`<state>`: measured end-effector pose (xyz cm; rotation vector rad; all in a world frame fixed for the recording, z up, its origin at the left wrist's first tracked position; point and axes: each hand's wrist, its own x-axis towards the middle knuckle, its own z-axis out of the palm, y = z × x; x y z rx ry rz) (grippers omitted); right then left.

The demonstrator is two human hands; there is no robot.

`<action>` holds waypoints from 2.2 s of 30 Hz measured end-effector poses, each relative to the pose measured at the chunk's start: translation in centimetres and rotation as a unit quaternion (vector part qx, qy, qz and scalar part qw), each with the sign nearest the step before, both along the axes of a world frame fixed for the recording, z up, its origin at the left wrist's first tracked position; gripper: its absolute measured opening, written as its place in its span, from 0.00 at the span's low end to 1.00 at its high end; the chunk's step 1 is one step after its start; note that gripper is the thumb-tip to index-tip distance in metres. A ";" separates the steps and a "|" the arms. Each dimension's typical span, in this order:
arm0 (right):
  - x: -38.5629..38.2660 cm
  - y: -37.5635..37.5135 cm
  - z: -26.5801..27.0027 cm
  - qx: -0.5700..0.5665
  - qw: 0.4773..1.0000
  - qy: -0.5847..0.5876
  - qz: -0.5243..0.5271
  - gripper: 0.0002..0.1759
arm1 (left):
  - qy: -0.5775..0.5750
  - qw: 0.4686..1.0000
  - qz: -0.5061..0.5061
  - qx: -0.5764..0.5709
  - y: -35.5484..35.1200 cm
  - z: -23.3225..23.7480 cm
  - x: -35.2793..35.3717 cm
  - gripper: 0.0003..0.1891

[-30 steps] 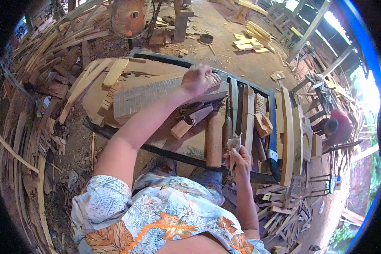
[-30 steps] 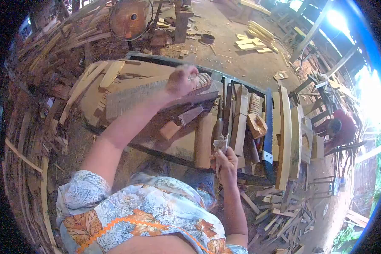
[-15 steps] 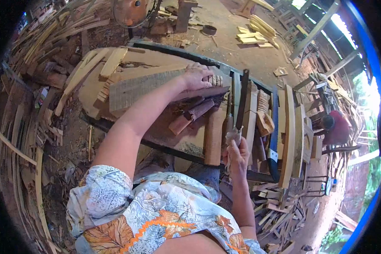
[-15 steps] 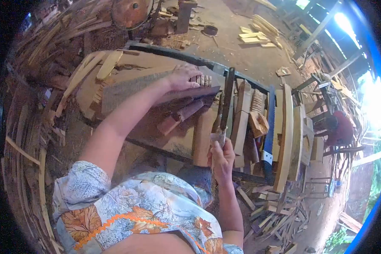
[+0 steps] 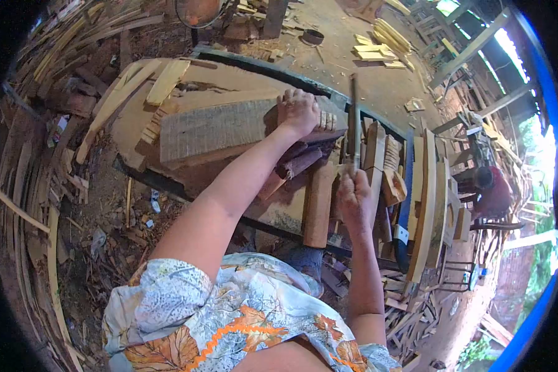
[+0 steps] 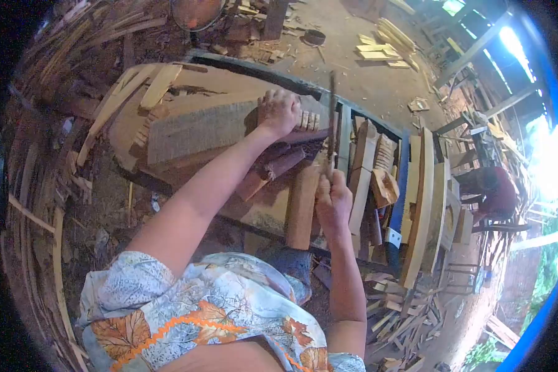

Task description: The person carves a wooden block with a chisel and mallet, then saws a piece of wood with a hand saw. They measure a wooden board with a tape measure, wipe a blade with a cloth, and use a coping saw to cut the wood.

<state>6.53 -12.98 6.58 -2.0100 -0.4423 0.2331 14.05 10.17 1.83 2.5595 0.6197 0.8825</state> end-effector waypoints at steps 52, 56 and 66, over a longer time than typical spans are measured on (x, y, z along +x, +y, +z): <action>-1.8 1.0 -2.1 -0.299 0.947 -0.119 0.007 0.15 | 0.029 0.999 0.028 0.018 -1.4 1.5 -0.5 0.12; -2.8 0.0 -1.9 -0.326 0.940 -0.094 0.012 0.14 | 0.038 0.998 0.031 0.025 -1.4 1.6 -0.5 0.12; 6.7 5.9 -3.0 -0.275 0.944 -0.177 0.033 0.18 | 0.005 0.998 0.052 0.035 -1.7 1.3 -0.3 0.12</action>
